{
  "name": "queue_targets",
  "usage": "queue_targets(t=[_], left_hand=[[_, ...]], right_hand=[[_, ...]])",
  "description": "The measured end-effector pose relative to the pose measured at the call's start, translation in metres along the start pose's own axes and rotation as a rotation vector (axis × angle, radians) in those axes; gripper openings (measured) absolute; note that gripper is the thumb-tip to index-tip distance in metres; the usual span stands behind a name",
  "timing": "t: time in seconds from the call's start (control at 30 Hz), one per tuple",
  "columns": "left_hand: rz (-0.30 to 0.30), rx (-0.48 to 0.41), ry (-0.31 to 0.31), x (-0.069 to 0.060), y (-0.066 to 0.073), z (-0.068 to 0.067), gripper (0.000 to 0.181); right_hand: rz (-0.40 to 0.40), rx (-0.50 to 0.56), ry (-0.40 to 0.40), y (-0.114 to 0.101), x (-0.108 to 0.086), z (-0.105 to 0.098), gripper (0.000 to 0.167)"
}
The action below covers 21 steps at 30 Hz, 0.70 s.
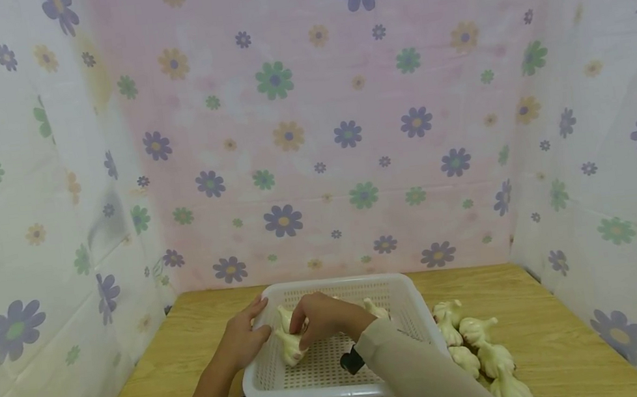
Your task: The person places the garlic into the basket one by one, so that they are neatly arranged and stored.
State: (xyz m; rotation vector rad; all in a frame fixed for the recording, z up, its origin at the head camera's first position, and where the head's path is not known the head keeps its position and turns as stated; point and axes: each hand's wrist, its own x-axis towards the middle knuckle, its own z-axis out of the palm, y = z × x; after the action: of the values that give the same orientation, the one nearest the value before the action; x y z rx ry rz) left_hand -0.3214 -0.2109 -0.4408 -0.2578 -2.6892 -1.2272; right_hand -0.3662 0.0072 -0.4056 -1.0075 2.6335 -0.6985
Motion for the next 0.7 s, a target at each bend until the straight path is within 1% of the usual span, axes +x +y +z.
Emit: queue_targets(t=[0.3, 0.53, 0.7], left_hand=[[-0.003, -0.008, -0.001, -0.0009, -0.0005, -0.0005, 0.067], [-0.010, -0.022, -0.003, -0.0012, 0.0006, -0.0007, 0.067], [0.000, -0.020, -0.005, -0.0020, 0.0026, -0.0013, 0.067]], right_hand=[[0.013, -0.025, 0.011, -0.0003, 0.0005, 0.0020, 0.024], [-0.002, -0.031, 0.010, 0.0030, 0.0031, 0.0046, 0.026], [-0.003, -0.035, 0.021, 0.0023, 0.0015, 0.0033, 0.027]])
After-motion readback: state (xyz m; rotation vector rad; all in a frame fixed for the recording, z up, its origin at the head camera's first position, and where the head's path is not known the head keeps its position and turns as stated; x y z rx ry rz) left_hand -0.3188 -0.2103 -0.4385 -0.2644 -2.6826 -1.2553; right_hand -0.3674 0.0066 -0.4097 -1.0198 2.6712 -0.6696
